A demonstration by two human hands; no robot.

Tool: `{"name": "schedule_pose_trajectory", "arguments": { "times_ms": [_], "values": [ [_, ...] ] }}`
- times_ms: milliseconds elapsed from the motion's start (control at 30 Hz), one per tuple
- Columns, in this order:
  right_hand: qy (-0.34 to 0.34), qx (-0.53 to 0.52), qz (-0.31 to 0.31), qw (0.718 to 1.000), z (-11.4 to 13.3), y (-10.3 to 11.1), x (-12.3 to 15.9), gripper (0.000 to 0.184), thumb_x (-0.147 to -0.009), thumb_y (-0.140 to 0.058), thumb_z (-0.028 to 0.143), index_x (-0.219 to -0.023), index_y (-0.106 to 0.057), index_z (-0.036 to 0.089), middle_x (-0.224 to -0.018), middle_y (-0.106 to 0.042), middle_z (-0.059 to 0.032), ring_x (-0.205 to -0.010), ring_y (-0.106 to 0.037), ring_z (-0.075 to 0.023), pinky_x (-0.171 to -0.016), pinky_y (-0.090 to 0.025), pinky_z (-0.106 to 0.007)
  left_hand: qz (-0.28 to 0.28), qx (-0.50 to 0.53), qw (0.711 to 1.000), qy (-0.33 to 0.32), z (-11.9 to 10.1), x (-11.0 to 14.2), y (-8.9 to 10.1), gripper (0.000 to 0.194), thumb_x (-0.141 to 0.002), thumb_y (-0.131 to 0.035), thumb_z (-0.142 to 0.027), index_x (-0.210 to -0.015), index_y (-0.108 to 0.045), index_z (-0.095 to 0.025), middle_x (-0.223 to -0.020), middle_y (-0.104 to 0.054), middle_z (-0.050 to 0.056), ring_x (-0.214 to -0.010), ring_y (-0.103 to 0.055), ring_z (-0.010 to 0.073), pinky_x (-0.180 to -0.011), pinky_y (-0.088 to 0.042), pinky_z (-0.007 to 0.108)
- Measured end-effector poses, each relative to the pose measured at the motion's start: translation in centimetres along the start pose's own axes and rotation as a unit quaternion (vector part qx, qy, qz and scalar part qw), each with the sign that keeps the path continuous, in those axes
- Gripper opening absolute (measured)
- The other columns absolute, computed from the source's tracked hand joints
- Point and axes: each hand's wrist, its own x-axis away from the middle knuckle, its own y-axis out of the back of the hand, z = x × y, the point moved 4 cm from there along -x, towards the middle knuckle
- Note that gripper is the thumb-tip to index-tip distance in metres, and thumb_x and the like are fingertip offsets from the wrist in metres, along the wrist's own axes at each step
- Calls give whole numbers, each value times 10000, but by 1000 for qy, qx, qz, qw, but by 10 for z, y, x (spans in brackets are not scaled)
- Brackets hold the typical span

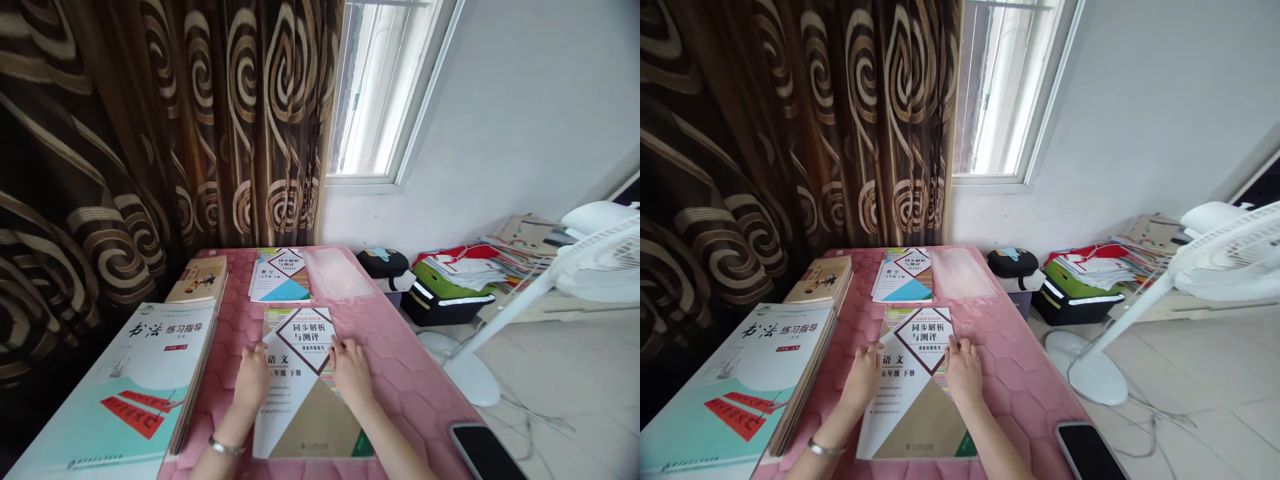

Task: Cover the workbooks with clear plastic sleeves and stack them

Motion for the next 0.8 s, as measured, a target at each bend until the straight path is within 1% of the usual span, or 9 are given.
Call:
{"name": "schedule_pose_trajectory", "arguments": {
  "times_ms": [100,233,467,567,600,633,733,767,800],
  "values": [
    [-45,7,22,999,6,7,2,420,-967,-305,235,-1291,-539,105,-1070,-595,-191,-892,-650,-245,-735,-500,-326,19,33,999,17,0,-22,-1,425,-906,-312,-79,-1266,-528,-144,-1016,-676,146,-886,-675,185,-737,-488,261],
    [-103,-9,67,992,8,16,0,395,-966,-292,248,-1133,-578,33,-1015,-629,-253,-848,-689,-282,-640,-519,-341,16,52,998,13,1,-26,-7,462,-894,-299,-50,-1290,-506,-167,-989,-694,133,-884,-688,196,-699,-493,260],
    [-101,-100,131,981,-9,11,-3,489,-968,-264,416,-1050,-638,114,-973,-708,-212,-905,-692,-319,-703,-528,-400,-12,36,999,13,-1,-12,-11,514,-851,-310,13,-1280,-517,-180,-1102,-645,145,-872,-687,190,-723,-513,272],
    [-83,-195,128,969,-16,10,3,452,-930,-344,458,-978,-674,153,-984,-721,-178,-964,-674,-320,-770,-519,-411,-18,35,999,10,-1,-11,-12,521,-836,-329,30,-1273,-527,-175,-1079,-646,140,-894,-681,189,-749,-512,268],
    [-80,-264,127,953,-17,10,7,425,-907,-389,467,-980,-677,162,-994,-725,-159,-986,-668,-309,-799,-515,-406,-20,37,999,9,-1,-12,-12,525,-833,-329,35,-1271,-529,-176,-1073,-647,139,-896,-680,190,-754,-511,271],
    [-79,-351,134,923,-18,9,11,411,-882,-433,474,-1001,-676,165,-1000,-728,-140,-999,-666,-296,-824,-512,-398,-22,40,999,8,-1,-12,-12,529,-832,-327,39,-1269,-531,-179,-1069,-648,136,-895,-680,190,-757,-510,274],
    [-81,-590,209,776,-14,7,24,452,-816,-528,479,-1089,-659,144,-988,-738,-111,-979,-682,-273,-849,-518,-390,-32,57,998,11,0,-12,-13,507,-844,-321,29,-1264,-525,-171,-1073,-651,137,-874,-683,183,-747,-507,271],
    [-83,-625,234,740,-12,8,25,461,-799,-547,474,-1094,-659,137,-979,-740,-111,-963,-689,-274,-846,-522,-395,-36,65,997,13,1,-12,-13,484,-859,-317,13,-1260,-521,-164,-1074,-653,139,-865,-684,182,-739,-507,270],
    [-88,-640,251,721,-11,10,24,453,-783,-564,465,-1081,-664,139,-973,-741,-110,-952,-691,-276,-844,-524,-403,-41,75,996,15,2,-11,-13,453,-878,-313,-11,-1253,-519,-159,-1069,-657,139,-858,-686,182,-731,-507,271]
  ]
}}
